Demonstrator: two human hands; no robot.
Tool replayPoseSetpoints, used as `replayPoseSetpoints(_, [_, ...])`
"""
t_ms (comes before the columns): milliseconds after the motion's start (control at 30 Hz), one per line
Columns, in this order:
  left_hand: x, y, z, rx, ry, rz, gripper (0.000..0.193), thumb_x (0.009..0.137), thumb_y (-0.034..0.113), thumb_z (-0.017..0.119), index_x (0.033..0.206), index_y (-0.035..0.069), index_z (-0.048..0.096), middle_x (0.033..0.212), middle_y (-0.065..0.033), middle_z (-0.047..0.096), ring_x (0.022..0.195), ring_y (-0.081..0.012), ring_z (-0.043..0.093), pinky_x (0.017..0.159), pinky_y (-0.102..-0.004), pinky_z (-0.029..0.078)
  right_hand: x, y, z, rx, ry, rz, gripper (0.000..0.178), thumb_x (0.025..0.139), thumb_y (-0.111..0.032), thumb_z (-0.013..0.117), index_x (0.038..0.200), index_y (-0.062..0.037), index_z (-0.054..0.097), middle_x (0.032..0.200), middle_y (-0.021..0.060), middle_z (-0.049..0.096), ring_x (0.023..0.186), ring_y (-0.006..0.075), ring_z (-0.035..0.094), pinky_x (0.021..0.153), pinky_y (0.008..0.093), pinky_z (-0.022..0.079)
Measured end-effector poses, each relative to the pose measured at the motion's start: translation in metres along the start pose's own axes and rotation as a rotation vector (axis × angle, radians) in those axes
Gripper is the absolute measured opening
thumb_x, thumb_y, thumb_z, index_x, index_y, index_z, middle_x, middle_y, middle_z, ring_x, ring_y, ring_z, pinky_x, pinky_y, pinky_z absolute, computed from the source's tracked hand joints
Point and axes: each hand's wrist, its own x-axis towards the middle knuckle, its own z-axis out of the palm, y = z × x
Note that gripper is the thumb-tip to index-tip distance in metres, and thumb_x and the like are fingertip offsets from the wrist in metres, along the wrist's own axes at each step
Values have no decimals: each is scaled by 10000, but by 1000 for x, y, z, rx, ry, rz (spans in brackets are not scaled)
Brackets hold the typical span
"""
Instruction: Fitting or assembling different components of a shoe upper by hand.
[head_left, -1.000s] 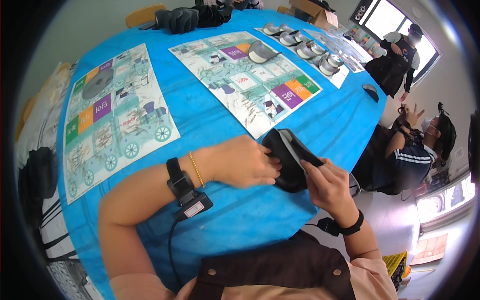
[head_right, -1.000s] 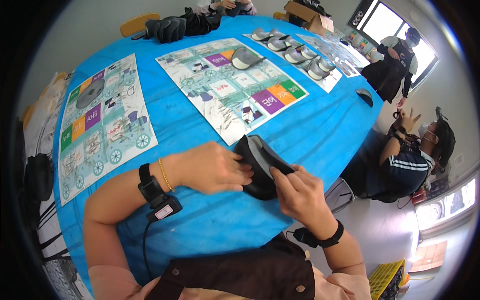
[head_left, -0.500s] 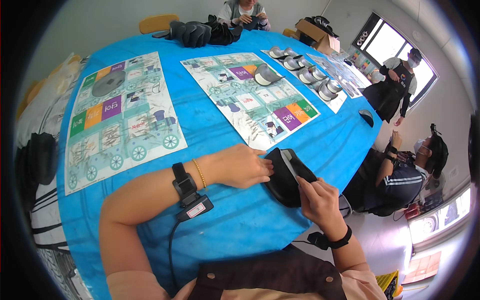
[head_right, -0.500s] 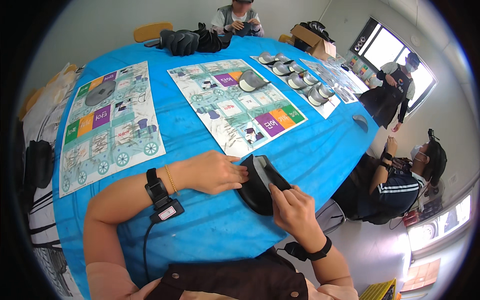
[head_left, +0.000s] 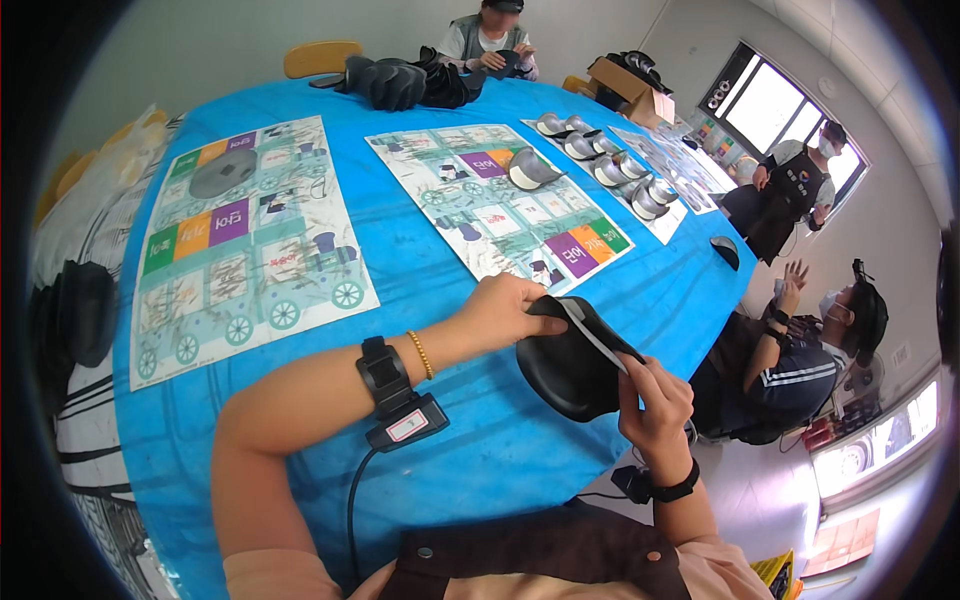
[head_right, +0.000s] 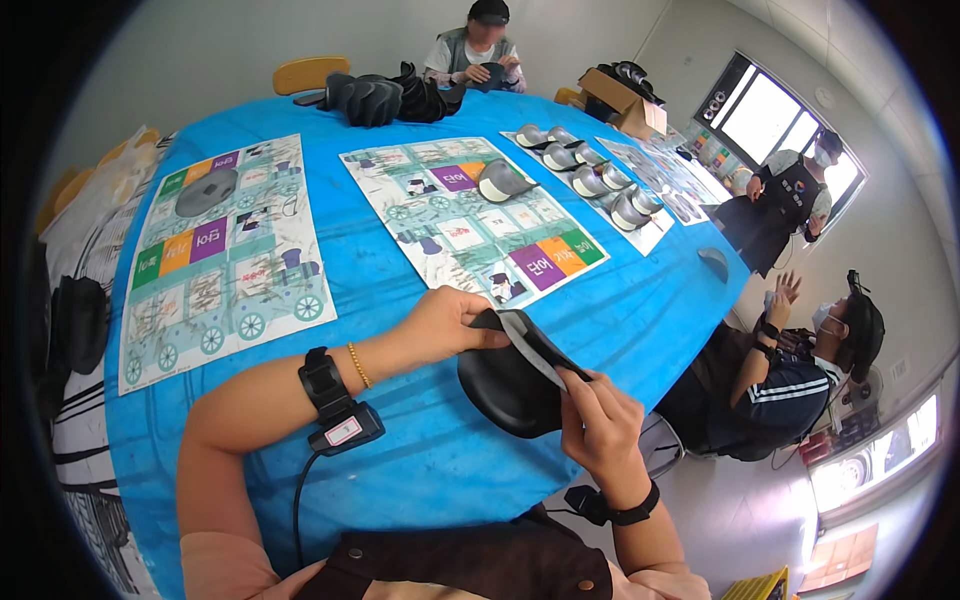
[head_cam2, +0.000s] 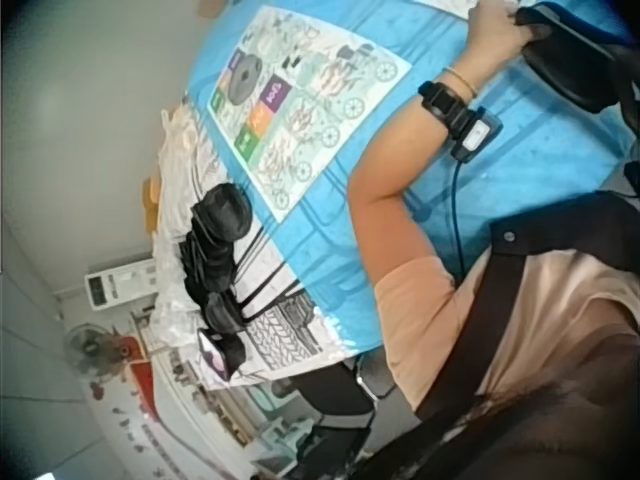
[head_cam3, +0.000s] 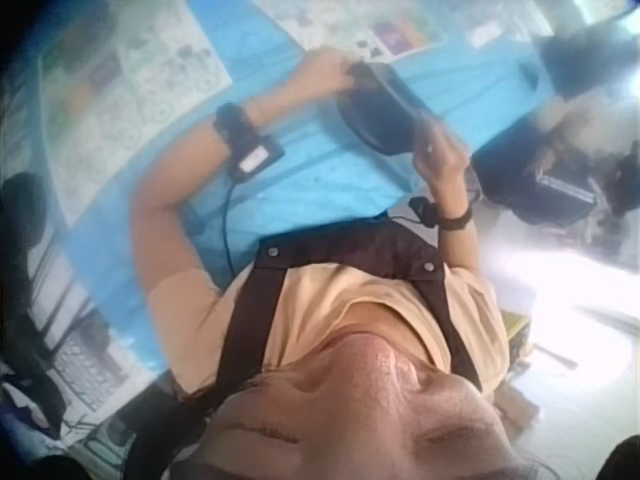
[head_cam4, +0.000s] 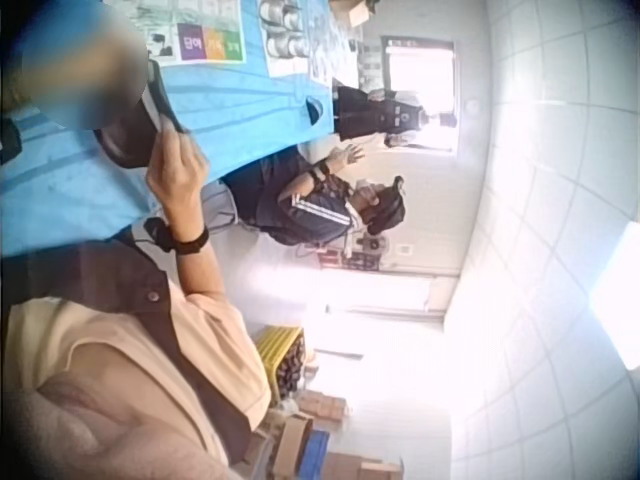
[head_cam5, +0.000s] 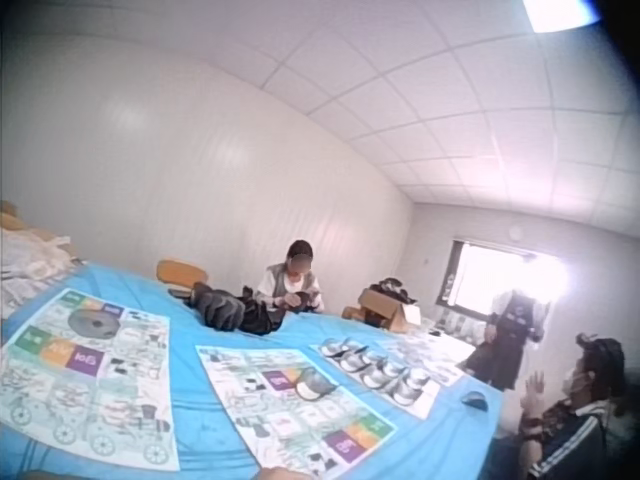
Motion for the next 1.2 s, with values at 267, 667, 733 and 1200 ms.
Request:
replayPoseSetpoints(267, [-3, 29, -12, -45, 19, -74, 199, 923, 177, 614, 891, -8, 680, 674, 14, 605, 594, -24, 510, 528, -212, 435, 4, 7, -4, -21, -2, 26, 350, 718, 116, 636, 1026, -44, 683, 623, 100, 533, 545, 244, 585, 587, 315, 511])
replayPoseSetpoints(667, [-12, 41, -6, -554, 70, -309, 388, 902, 259, 646, 1141, -29, 546, 974, -98, 652, 832, -135, 640, 732, -310, 526, 20, 8, 9, -132, 105, 125, 309, 752, 82, 638, 1029, -51, 679, 807, 143, 670, 648, 271, 663, 559, 300, 507])
replayPoseSetpoints(733, [-9, 32, -7, -479, 69, -272, 303, 910, 233, 629, 1079, -13, 575, 940, -78, 652, 822, -136, 638, 729, -307, 527, 23, 8, 12, -170, 109, 67, 310, 753, 77, 640, 1031, -54, 679, 821, 143, 673, 653, 273, 664, 558, 306, 511])
replayPoseSetpoints(1200, [-5, 44, -10, -893, 29, 110, 661, 936, 382, 572, 1405, 23, 276, 1399, -151, 395, 1250, -236, 457, 1034, -377, 377, 35, 41, 38, 395, 130, 588, 191, 882, -63, 613, 1054, 10, 649, 828, 80, 668, 691, 167, 639, 611, 245, 449])
